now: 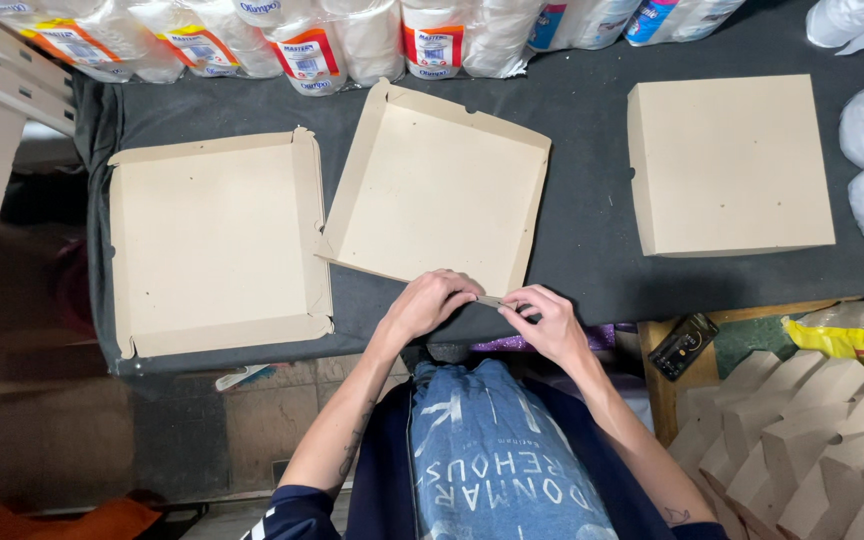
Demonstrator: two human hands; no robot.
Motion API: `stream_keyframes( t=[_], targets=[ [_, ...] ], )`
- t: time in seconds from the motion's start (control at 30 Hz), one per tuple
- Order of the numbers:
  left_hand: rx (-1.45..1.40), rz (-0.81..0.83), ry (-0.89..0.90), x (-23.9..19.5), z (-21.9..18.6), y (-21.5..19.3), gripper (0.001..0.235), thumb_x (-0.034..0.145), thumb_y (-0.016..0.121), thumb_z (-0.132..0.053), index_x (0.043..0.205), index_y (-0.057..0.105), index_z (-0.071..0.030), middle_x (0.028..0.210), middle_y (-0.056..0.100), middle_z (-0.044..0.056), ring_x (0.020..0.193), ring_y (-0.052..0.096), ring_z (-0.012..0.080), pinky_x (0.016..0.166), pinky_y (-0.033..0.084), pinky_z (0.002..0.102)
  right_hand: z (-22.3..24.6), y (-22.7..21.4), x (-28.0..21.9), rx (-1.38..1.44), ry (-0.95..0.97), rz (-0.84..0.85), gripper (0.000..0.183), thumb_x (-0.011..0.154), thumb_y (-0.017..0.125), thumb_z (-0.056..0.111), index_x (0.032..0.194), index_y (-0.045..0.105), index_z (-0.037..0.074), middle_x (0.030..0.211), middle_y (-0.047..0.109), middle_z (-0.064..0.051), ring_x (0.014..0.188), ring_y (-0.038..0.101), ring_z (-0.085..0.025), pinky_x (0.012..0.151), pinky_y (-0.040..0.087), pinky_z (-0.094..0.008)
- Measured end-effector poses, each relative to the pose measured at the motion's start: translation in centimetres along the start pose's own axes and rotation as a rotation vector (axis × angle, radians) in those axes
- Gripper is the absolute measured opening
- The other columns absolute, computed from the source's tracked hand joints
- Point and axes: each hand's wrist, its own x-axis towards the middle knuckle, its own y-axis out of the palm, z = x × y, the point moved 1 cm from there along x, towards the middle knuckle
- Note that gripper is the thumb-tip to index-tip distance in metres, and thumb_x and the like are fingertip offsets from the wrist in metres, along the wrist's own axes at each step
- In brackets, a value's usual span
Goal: The person repeatedly folds cardboard flats into square boxes by hand on a worktable, stacking each finished box onto a pile.
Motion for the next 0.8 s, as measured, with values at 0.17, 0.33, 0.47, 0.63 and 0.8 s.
stream_keyframes(
  t=[0.17, 0.33, 0.47, 0.63, 0.8],
  targets=[
    [-0.099, -0.040, -0.038, 0.7, -0.1, 0.1, 0.018, 0.101, 0.063, -0.026, 0.105, 0.077, -0.015, 0.099, 0.077, 0.007, 0.105, 0.070, 0.0307, 0.093, 0.056, 0.044, -0.1, -1.2, 0.2, 0.011, 0.065, -0.005, 0.014, 0.088, 0.078, 0.005, 0.101, 0.076, 0.009, 0.097, 0.075, -0.011, 0.089, 0.076, -0.033, 0.071, 0.066, -0.039],
    [-0.137, -0.025, -0.056, 0.8, -0.5, 0.0, 0.019, 0.101, 0.062, -0.022, 0.106, 0.077, -0.012, 0.096, 0.076, 0.010, 0.103, 0.069, 0.0323, 0.093, 0.055, 0.044, -0.4, -1.1, 0.8, 0.012, 0.097, 0.025, 0.018, 0.085, 0.082, 0.009, 0.101, 0.075, 0.008, 0.098, 0.076, -0.012, 0.091, 0.076, -0.035, 0.072, 0.066, -0.041],
    [-0.142, -0.023, -0.063, 0.9, -1.1, 0.5, 0.020, 0.101, 0.062, -0.023, 0.108, 0.077, -0.013, 0.097, 0.077, 0.010, 0.104, 0.069, 0.0318, 0.094, 0.055, 0.043, 1.1, -1.0, 2.3, -0.014, 0.067, 0.090, 0.018, 0.085, 0.081, 0.010, 0.101, 0.075, 0.011, 0.097, 0.074, -0.011, 0.084, 0.077, -0.033, 0.070, 0.066, -0.041],
    [-0.136, -0.064, -0.082, 0.6, -1.6, 1.2, 0.019, 0.101, 0.064, -0.024, 0.110, 0.078, -0.014, 0.095, 0.077, 0.006, 0.103, 0.070, 0.0279, 0.093, 0.056, 0.041, 1.4, -0.9, 2.3, -0.102, 0.073, 0.160, 0.014, 0.086, 0.078, 0.011, 0.100, 0.076, 0.013, 0.093, 0.076, -0.012, 0.078, 0.077, -0.033, 0.067, 0.066, -0.041],
    [0.102, 0.018, -0.092, -1.4, -3.4, -1.0, 0.033, 0.089, 0.076, -0.015, 0.120, 0.067, -0.014, 0.109, 0.073, 0.004, 0.115, 0.064, 0.0260, 0.103, 0.049, 0.041, 0.5, -3.9, 2.4, -0.062, 0.130, 0.191, 0.013, 0.086, 0.074, 0.003, 0.094, 0.077, 0.013, 0.088, 0.078, -0.012, 0.076, 0.078, -0.030, 0.069, 0.064, -0.042]
  ],
)
